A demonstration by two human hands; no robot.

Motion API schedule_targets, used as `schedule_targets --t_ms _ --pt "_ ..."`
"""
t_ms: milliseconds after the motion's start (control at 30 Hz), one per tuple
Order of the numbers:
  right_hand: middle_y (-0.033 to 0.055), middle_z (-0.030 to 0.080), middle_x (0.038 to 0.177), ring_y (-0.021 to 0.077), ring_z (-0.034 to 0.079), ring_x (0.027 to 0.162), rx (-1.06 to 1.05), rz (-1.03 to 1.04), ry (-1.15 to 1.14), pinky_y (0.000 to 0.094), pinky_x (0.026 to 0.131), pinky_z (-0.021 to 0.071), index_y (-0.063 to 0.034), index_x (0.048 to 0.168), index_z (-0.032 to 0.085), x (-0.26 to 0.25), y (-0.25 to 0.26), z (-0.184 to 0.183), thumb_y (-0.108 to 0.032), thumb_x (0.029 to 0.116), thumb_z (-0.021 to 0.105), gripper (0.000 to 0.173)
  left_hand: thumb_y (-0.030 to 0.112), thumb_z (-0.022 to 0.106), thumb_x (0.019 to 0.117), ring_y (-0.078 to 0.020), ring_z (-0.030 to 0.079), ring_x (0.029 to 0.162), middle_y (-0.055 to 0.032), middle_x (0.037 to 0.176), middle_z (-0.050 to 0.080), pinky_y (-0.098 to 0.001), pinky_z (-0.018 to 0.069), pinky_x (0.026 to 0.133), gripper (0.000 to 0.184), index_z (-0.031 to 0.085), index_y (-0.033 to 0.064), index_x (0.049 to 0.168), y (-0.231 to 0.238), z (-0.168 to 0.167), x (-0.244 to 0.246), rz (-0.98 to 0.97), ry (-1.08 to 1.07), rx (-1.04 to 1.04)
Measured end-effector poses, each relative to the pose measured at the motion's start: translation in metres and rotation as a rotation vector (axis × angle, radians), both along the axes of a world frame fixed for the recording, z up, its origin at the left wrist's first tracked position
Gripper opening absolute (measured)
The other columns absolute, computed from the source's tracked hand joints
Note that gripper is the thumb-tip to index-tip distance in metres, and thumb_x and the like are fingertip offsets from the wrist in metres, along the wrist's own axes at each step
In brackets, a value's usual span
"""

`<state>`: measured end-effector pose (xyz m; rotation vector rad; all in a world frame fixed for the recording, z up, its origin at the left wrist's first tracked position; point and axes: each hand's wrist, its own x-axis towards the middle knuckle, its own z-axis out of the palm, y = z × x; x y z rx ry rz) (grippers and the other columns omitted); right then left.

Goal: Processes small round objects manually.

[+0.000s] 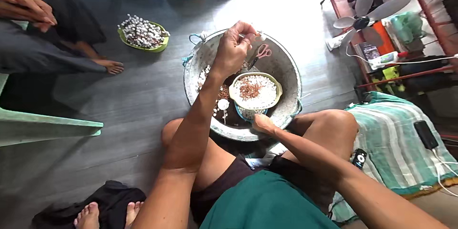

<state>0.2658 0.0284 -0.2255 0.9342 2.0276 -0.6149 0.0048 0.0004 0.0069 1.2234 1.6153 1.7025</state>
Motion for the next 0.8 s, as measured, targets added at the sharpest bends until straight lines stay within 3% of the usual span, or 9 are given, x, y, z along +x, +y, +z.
schedule_targets --t_ms 100,167,267,400,500,600,800 --pt "0.0131 0.073 0.098 0.0311 0.07 0.096 -0.107 -0.073 0.351 0.0586 0.085 0.0549 -0.0093 0.102 0.074 0.009 0.017 0.051 -0.036 0.089 0.068 0.031 0.008 0.057 0.1036 -0.0111 0.064 0.074 -0.0055 0.1 0.067 -0.0277 0.0562 0.064 0.011 0.065 0.005 0.109 0.001 -0.004 0.001 0.067 0.114 -0.01" --pt "0.0078 0.074 0.091 0.0204 0.07 0.086 -0.243 -0.212 0.671 0.0475 0.083 0.0579 -0.0072 0.101 0.076 0.0 0.045 0.103 -0.027 0.0932 0.07 0.022 0.011 0.057 0.1037 -0.0112 0.064 0.077 -0.0057 0.101 0.065 -0.028 0.0571 0.068 0.012 0.067 0.0061 0.109 0.0 -0.005 0.001 0.122 0.208 -0.026" --pt "0.0065 0.072 0.09 0.015 0.069 0.081 -0.474 -0.397 1.129 0.0379 0.079 0.0604 -0.0018 0.101 0.071 -0.023 0.094 0.169 -0.009 0.0949 0.067 0.01 0.013 0.056 0.1041 -0.012 0.064 0.084 -0.0062 0.104 0.064 -0.0294 0.0567 0.076 0.015 0.069 0.0071 0.109 0.003 -0.009 0.006 0.19 0.361 -0.059" --pt "0.0074 0.073 0.1 0.0147 0.07 0.086 -0.764 -0.643 1.423 0.0345 0.084 0.0606 -0.0021 0.116 0.068 -0.056 0.14 0.221 -0.006 0.0988 0.061 0.019 0.014 0.054 0.105 -0.0129 0.065 0.087 -0.0067 0.106 0.064 -0.0309 0.0577 0.078 0.017 0.069 0.0077 0.108 0.012 -0.02 0.011 0.235 0.469 -0.092" --pt "0.0151 0.072 0.11 0.0189 0.071 0.091 -1.084 -0.813 1.507 0.0354 0.088 0.0609 0.0013 0.118 0.066 -0.071 0.156 0.219 -0.004 0.1022 0.053 0.021 0.011 0.053 0.1044 -0.0141 0.064 0.087 -0.0078 0.103 0.064 -0.0319 0.057 0.079 0.018 0.069 0.0054 0.107 0.018 -0.027 0.014 0.232 0.519 -0.095" --pt "0.0162 0.071 0.115 0.02 0.072 0.096 -1.303 -0.911 1.503 0.034 0.091 0.0602 0.0012 0.12 0.066 -0.077 0.165 0.195 -0.003 0.1013 0.054 0.023 0.008 0.053 0.1038 -0.0168 0.063 0.088 -0.0114 0.106 0.062 -0.0322 0.0546 0.078 0.016 0.066 0.004 0.112 0.012 -0.031 0.023 0.197 0.52 -0.136" --pt "0.0137 0.071 0.114 0.0197 0.072 0.096 -1.326 -1.007 1.413 0.0359 0.093 0.0604 0.0007 0.12 0.068 -0.083 0.171 0.18 -0.001 0.0993 0.057 0.023 0.011 0.055 0.1055 -0.0142 0.064 0.089 -0.0102 0.109 0.061 -0.0284 0.0564 0.076 0.014 0.066 0.0051 0.113 0.019 -0.034 0.029 0.187 0.493 -0.172"
